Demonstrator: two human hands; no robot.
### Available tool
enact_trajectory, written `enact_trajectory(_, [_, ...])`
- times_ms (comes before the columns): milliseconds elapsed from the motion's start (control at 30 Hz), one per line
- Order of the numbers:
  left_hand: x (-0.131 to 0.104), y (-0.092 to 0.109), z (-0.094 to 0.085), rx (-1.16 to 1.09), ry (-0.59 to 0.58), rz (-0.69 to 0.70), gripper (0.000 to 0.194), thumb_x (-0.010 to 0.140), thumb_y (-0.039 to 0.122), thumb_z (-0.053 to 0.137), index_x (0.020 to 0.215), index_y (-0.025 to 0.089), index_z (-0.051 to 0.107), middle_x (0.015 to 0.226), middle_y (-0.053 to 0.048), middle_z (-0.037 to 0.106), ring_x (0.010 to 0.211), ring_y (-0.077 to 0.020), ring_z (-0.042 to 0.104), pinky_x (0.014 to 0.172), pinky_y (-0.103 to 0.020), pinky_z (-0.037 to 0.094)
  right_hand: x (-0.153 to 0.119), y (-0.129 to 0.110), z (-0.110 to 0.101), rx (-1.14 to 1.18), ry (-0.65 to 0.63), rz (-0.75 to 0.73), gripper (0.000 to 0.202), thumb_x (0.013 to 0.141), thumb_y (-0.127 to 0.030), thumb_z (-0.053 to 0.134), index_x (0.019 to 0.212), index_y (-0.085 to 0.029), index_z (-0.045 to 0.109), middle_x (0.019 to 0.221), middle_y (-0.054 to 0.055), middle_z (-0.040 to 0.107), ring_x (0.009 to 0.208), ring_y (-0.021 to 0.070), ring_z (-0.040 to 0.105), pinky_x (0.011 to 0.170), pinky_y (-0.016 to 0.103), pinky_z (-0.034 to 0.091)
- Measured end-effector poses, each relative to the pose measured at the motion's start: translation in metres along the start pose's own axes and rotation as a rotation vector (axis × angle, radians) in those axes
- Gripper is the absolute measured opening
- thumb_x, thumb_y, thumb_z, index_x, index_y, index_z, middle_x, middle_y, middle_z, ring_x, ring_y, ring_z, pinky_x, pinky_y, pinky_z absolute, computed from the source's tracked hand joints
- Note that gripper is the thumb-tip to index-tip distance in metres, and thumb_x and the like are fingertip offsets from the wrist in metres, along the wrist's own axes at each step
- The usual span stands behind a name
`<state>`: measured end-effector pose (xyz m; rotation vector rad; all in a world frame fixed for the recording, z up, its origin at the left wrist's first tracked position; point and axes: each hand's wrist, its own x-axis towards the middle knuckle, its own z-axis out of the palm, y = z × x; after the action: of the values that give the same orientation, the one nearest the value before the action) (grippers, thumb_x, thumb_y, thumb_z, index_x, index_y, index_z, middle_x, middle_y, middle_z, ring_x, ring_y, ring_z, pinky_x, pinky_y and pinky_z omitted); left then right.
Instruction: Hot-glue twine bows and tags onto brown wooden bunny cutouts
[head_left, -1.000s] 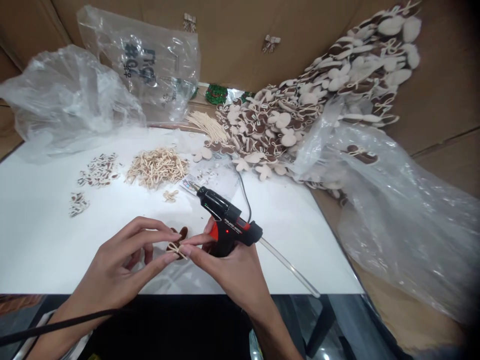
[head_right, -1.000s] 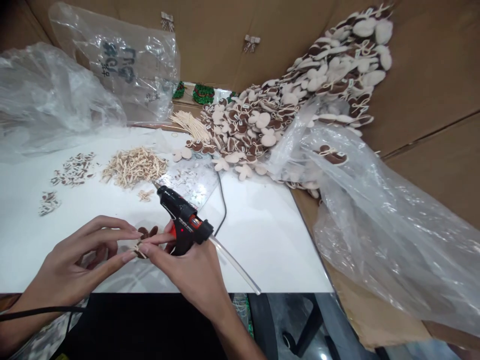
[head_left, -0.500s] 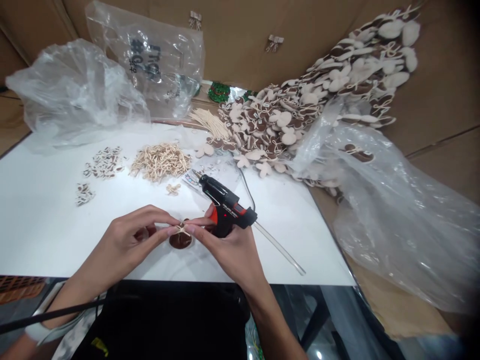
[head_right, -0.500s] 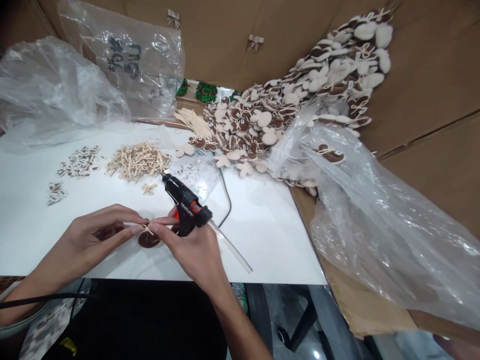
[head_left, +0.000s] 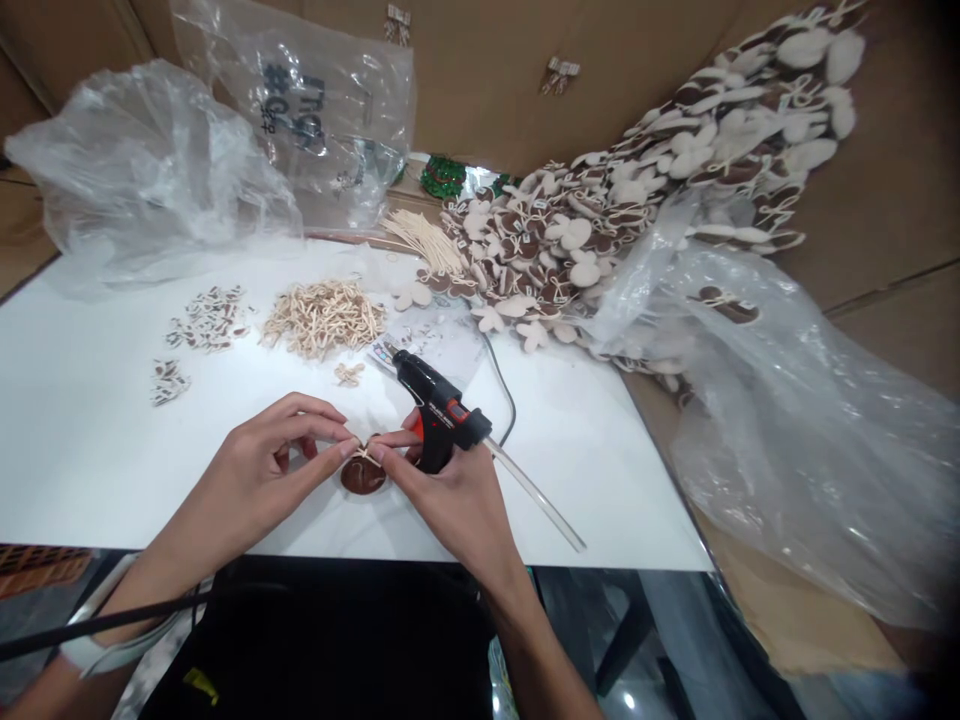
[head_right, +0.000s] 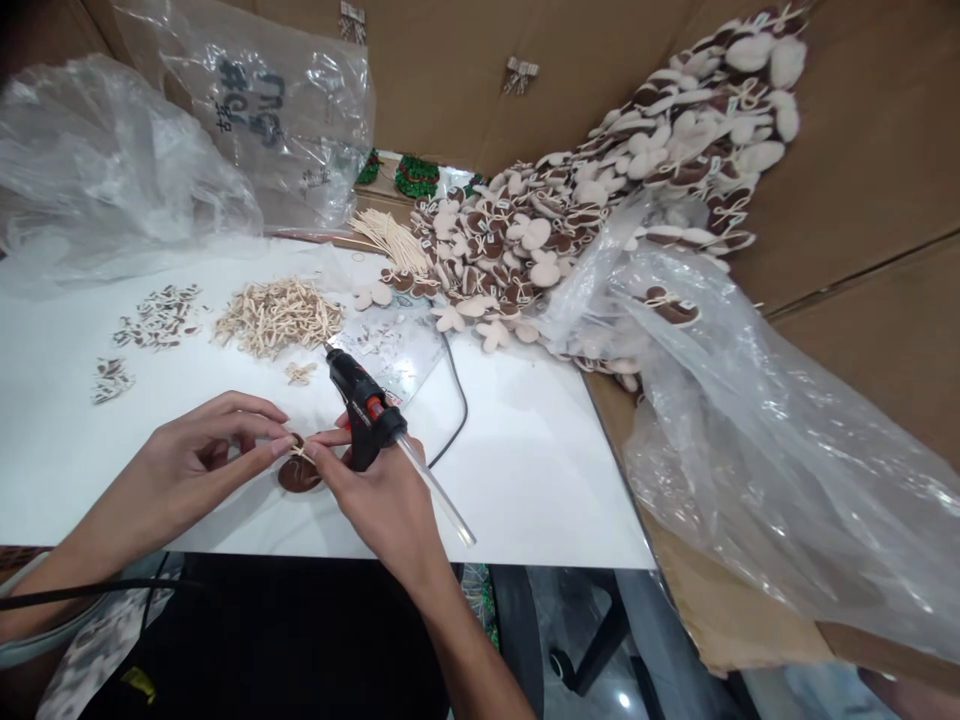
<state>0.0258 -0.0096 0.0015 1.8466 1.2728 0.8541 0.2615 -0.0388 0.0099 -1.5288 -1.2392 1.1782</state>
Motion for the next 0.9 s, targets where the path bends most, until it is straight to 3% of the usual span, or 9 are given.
enact_trajectory(400, [-0.0018, 0.0014, 0.0000, 0.055, 0.029, -0.014, 0.024, 0.106, 0.051, 0.081, 0.098, 0.032, 0.093, 0.123, -0.002, 0.082, 0.071, -0.0111, 0.059, 0.065, -0.026, 0.055, 0.0005, 0.0007, 0.0011, -0.038, -0.022, -0.026, 0.013, 0.098, -0.039, 0.091, 0.100, -0.029, 0.083, 0.101, -0.001, 0.095, 0.098, 0.0302, 0.090, 0.103, 0.045, 0.067])
enact_trajectory(667, [-0.0021, -0.0006, 0.0016, 0.082, 0.012, 0.002, 0.024, 0.108, 0.050, 0.081, 0.098, 0.031, 0.092, 0.124, -0.002, 0.081, 0.076, -0.0126, 0.063, 0.071, -0.026, 0.058, 0.0005, 0.0010, 0.0029, -0.074, -0.012, -0.042, 0.012, 0.098, -0.040, 0.089, 0.099, -0.029, 0.083, 0.103, 0.001, 0.094, 0.098, 0.0309, 0.091, 0.093, 0.043, 0.070])
enact_trajectory(900, [-0.0033, -0.0003, 0.0007, 0.051, 0.007, -0.002, 0.025, 0.111, 0.052, 0.080, 0.104, 0.031, 0.090, 0.123, -0.001, 0.083, 0.079, -0.0136, 0.065, 0.072, -0.027, 0.057, -0.0007, 0.0013, 0.0035, -0.063, 0.002, -0.052, 0.011, 0.097, -0.038, 0.089, 0.099, -0.029, 0.083, 0.100, 0.001, 0.094, 0.097, 0.0306, 0.090, 0.100, 0.045, 0.070])
